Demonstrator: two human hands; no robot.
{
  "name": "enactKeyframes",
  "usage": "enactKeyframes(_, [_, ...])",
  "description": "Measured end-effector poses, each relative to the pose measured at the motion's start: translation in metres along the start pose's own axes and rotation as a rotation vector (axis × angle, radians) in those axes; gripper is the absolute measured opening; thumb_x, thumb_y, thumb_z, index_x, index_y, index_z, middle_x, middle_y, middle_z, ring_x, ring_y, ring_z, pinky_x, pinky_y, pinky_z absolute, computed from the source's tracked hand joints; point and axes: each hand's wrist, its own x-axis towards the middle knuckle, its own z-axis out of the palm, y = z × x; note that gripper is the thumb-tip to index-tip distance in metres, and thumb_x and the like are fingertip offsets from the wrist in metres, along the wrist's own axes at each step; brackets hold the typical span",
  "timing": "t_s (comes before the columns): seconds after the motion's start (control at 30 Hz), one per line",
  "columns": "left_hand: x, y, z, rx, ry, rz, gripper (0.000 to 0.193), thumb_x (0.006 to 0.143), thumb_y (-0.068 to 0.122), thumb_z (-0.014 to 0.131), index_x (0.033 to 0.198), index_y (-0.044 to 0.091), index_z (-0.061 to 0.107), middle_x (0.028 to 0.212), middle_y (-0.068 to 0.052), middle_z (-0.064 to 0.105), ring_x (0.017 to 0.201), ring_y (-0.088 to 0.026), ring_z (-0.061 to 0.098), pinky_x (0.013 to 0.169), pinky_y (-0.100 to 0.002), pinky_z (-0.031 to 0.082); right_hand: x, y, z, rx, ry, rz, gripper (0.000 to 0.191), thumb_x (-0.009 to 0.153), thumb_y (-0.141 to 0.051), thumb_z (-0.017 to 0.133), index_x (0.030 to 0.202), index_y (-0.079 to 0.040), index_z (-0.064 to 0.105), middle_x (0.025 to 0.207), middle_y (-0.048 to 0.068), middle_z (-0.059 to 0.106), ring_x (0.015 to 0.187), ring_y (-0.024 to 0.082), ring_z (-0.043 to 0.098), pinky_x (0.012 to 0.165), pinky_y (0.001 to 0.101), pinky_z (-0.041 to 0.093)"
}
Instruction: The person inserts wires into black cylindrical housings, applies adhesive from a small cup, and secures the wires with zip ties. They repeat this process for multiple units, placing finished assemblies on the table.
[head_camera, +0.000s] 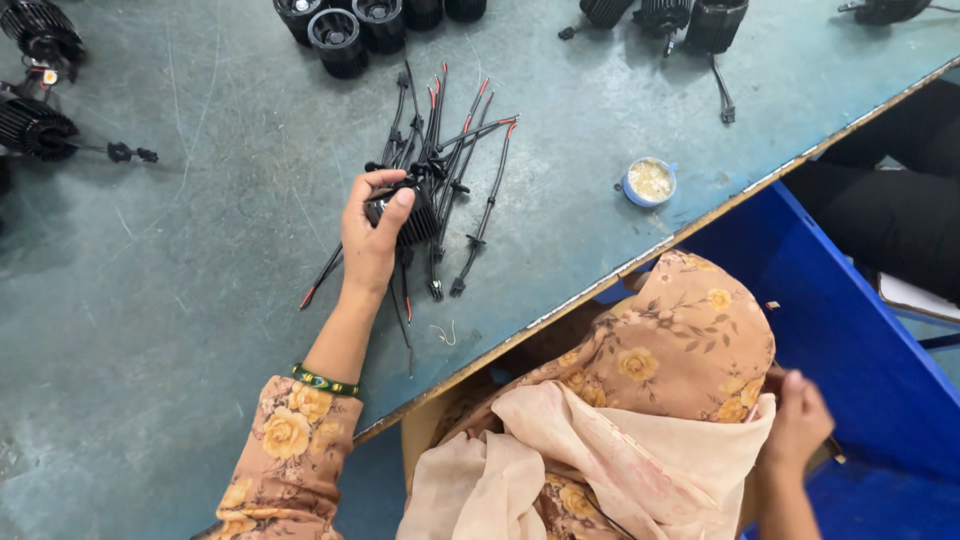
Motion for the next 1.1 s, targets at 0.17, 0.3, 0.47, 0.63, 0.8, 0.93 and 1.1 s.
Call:
enactKeyframes(0.17, [0.016,-0.004,0.001,-0.006,-0.094,-0.045,0.039,0.093,0.032,0.075,0.121,0.006,0.065,0.108,-0.003,0.067,0.099,-0.011,0.062,0.09,-0.026,0.05,0.043,-0.025,0.037,0.085,-0.104,-0.205,0.019,0.117,-0.012,0.062,0.11,0.004,0.069,0.098,0.004,0.068,0.087,0.007,0.06,0.083,0.0224,0.049])
enactKeyframes(0.3, [0.022,-0.01,0.005,-0.032,-0.135,-0.052,0.041,0.091,0.032,0.077,0.12,0.007,0.064,0.111,-0.004,0.069,0.101,-0.01,0.065,0.09,-0.026,0.052,0.045,-0.034,0.057,0.092,-0.073,-0.265,0.012,0.117,-0.005,0.062,0.111,0.004,0.068,0.106,0.005,0.071,0.093,0.007,0.063,0.092,0.0219,0.051])
enactKeyframes(0.47, [0.02,-0.007,0.008,-0.007,-0.132,-0.07,0.041,0.091,0.034,0.077,0.119,0.006,0.064,0.109,-0.004,0.069,0.097,-0.01,0.063,0.087,-0.026,0.051,0.022,-0.079,0.059,0.007,-0.1,-0.511,0.005,0.114,0.0,0.065,0.11,0.002,0.068,0.115,0.008,0.063,0.101,0.011,0.06,0.095,0.0227,0.05])
enactKeyframes(0.63, [0.019,-0.001,0.005,-0.006,-0.128,-0.084,0.041,0.091,0.035,0.076,0.118,0.007,0.065,0.107,-0.003,0.069,0.094,-0.009,0.063,0.085,-0.026,0.051,0.003,-0.128,0.085,-0.204,-0.133,-0.643,0.002,0.102,-0.004,0.07,0.101,-0.002,0.069,0.109,0.01,0.068,0.106,0.02,0.062,0.099,0.0327,0.047])
enactKeyframes(0.8, [0.02,-0.003,-0.003,-0.015,-0.128,-0.088,0.041,0.091,0.035,0.076,0.118,0.007,0.065,0.108,-0.003,0.069,0.094,-0.01,0.063,0.085,-0.026,0.051,-0.008,-0.135,0.114,-0.222,-0.257,-0.645,0.009,0.096,-0.009,0.07,0.104,-0.007,0.071,0.11,0.007,0.07,0.11,0.024,0.061,0.103,0.036,0.044])
enactKeyframes(0.93, [0.02,-0.004,-0.007,-0.014,-0.128,-0.088,0.041,0.089,0.034,0.077,0.117,0.006,0.066,0.11,-0.004,0.068,0.094,-0.01,0.062,0.085,-0.026,0.051,-0.015,-0.126,0.14,-0.211,-0.327,-0.683,0.011,0.093,-0.01,0.071,0.103,-0.008,0.071,0.109,0.007,0.07,0.108,0.026,0.064,0.101,0.0371,0.045])
enactKeyframes(1.1, [0.021,-0.001,-0.008,0.006,-0.12,-0.081,0.04,0.09,0.034,0.076,0.117,0.007,0.066,0.108,-0.004,0.07,0.096,-0.011,0.064,0.088,-0.026,0.05,-0.014,-0.124,0.15,-0.263,-0.302,-0.727,0.01,0.091,-0.01,0.072,0.1,-0.008,0.072,0.104,0.009,0.07,0.102,0.027,0.064,0.094,0.0369,0.045])
